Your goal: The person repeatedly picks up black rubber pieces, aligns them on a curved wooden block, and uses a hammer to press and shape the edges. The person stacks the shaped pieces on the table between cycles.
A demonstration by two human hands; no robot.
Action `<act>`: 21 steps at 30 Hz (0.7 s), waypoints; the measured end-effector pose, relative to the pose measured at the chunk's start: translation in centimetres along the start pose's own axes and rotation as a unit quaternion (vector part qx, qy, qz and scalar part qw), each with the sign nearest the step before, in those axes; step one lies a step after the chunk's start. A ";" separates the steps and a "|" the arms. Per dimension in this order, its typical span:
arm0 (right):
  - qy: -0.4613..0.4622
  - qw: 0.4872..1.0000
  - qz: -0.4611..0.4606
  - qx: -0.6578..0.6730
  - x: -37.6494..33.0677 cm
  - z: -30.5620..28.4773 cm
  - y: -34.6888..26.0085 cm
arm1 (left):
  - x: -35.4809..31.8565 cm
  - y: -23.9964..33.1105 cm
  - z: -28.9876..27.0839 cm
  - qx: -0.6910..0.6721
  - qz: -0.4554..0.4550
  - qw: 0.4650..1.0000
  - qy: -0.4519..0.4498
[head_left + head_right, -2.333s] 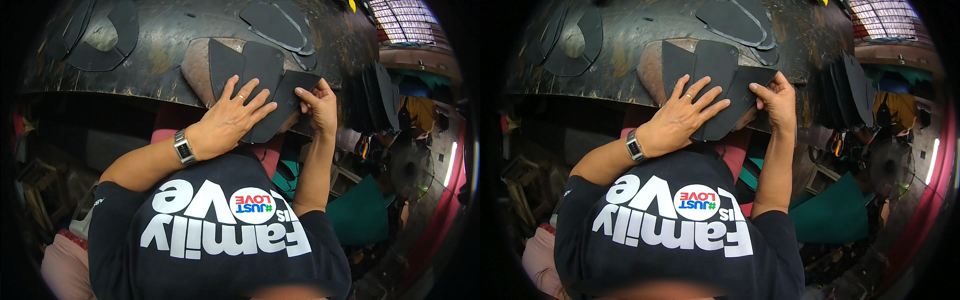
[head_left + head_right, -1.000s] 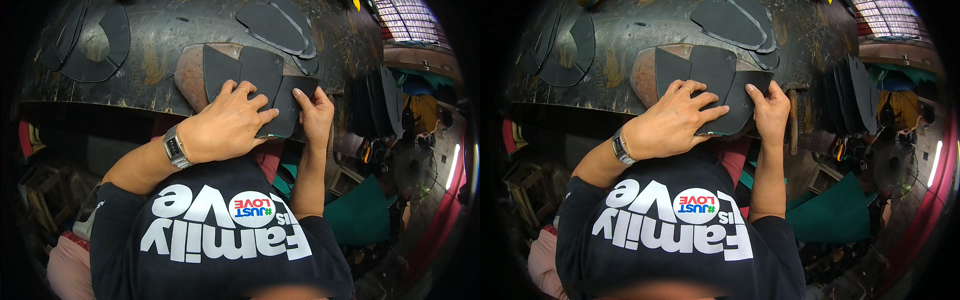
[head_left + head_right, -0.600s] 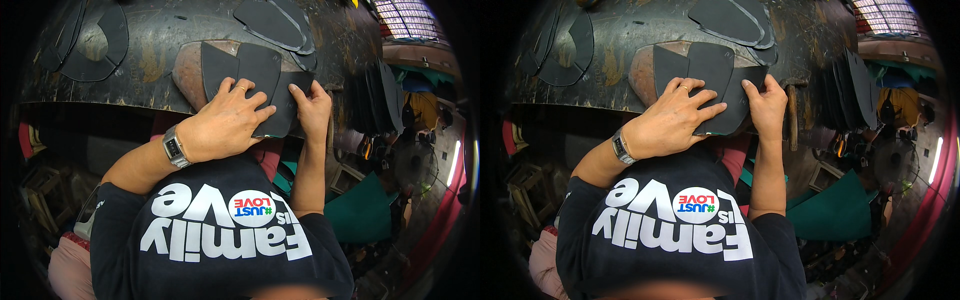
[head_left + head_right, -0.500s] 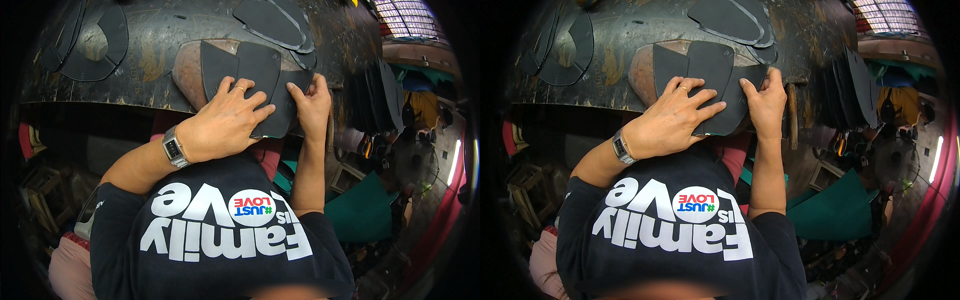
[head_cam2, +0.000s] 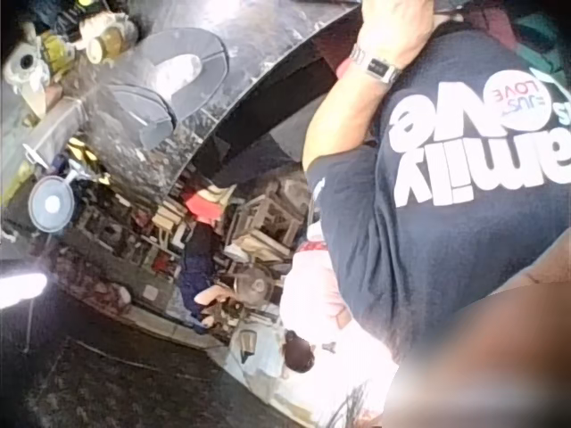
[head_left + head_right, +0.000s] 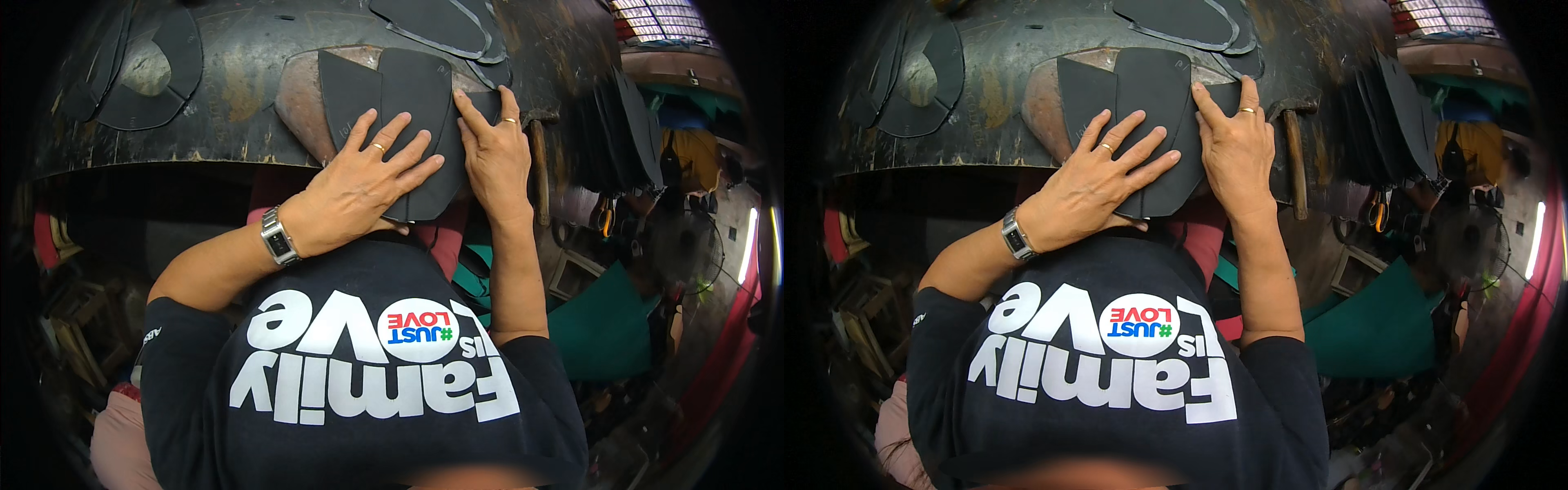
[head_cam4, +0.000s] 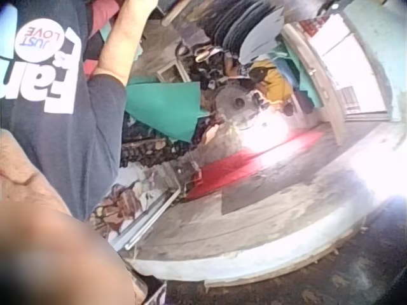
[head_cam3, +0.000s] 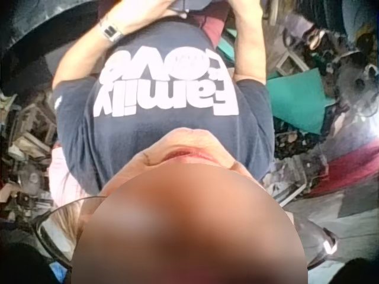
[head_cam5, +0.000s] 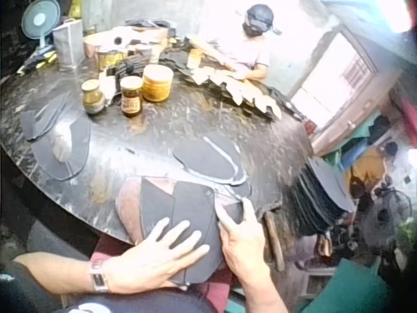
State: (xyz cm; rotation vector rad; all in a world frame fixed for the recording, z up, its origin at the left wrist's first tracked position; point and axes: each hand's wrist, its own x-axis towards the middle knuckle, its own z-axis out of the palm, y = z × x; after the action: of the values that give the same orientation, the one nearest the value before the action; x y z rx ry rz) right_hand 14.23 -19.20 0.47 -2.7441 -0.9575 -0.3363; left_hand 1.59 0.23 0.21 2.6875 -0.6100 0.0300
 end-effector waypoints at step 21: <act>-0.034 0.973 0.133 0.185 3.7 0.7 1.1 | -0.3 -0.8 -0.6 0.025 0.041 0.998 -0.043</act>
State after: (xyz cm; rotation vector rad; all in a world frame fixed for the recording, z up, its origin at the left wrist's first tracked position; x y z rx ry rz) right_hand 17.82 -17.72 0.75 -2.5046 -0.5827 -0.0143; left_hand 1.70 1.25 0.43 2.7210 -0.7551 -0.0482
